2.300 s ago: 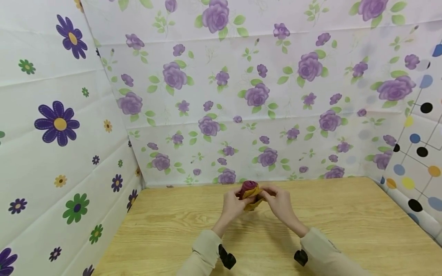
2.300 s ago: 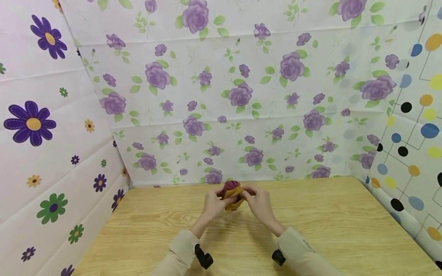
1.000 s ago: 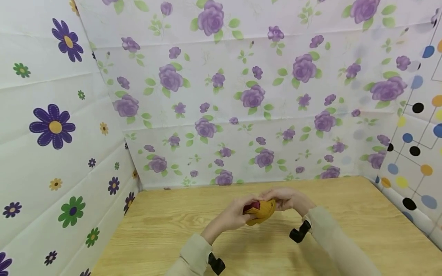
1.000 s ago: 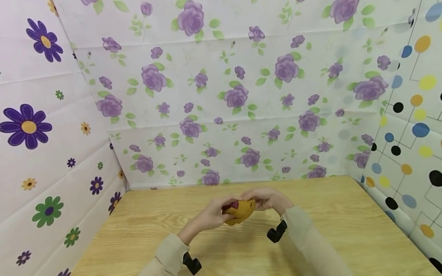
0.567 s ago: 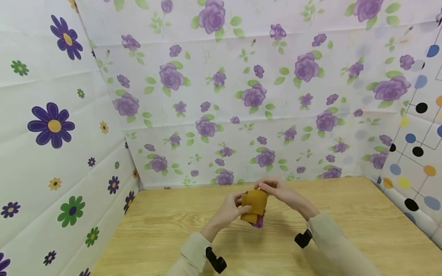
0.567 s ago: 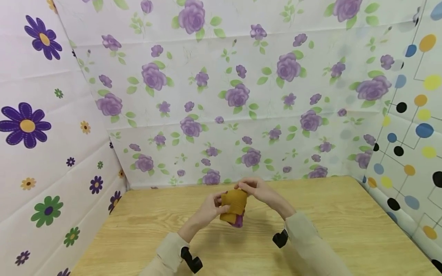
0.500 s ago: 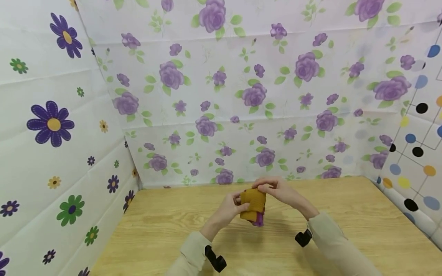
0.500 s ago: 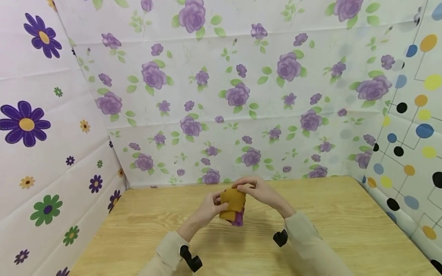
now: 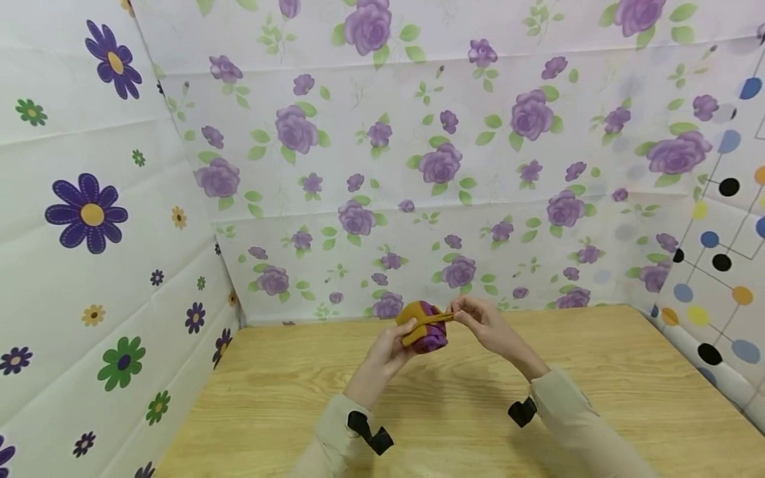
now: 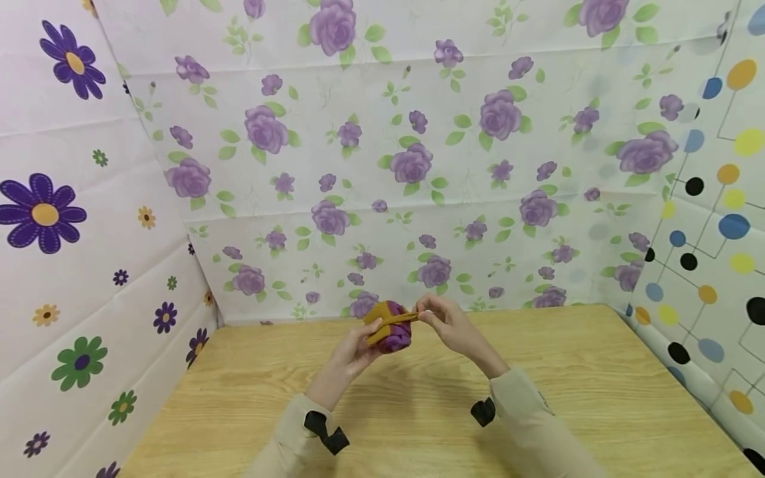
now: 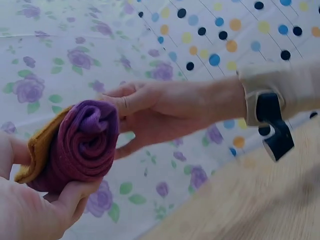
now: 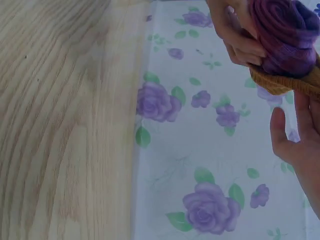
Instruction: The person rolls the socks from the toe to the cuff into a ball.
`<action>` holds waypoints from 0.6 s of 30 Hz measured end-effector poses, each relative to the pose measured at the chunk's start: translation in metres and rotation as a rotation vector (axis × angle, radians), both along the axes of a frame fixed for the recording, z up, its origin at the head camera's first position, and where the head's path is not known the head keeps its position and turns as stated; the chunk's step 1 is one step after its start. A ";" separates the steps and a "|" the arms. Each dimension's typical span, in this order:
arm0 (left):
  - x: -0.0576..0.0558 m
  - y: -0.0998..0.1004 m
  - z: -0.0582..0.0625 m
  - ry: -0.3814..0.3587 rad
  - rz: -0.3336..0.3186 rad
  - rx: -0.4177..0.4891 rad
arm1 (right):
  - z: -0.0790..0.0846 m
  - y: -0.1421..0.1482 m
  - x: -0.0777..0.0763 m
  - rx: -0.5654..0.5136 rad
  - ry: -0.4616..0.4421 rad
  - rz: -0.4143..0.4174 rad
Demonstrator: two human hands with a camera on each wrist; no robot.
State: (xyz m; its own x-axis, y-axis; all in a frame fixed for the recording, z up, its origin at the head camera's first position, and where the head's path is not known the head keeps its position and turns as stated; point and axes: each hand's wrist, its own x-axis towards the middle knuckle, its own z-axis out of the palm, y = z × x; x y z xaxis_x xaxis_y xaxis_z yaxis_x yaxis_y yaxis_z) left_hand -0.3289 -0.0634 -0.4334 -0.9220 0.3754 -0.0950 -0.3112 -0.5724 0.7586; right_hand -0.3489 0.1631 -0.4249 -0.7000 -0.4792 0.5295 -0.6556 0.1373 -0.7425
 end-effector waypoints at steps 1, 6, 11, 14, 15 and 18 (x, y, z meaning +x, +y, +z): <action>-0.001 0.001 0.002 -0.038 0.029 0.040 | 0.000 -0.001 0.001 -0.001 -0.005 0.002; -0.004 0.010 0.009 -0.081 0.154 0.185 | 0.003 -0.007 0.010 0.003 -0.126 0.007; -0.009 0.024 0.011 -0.086 0.285 0.254 | -0.002 -0.023 0.026 0.101 0.033 -0.230; -0.010 0.031 0.011 -0.097 0.381 0.264 | -0.010 -0.037 0.028 0.108 0.292 -0.332; -0.011 0.034 0.011 -0.097 0.408 0.266 | -0.012 -0.042 0.028 0.100 0.370 -0.341; -0.010 0.040 0.011 -0.085 0.448 0.253 | -0.017 -0.051 0.027 0.064 0.552 -0.376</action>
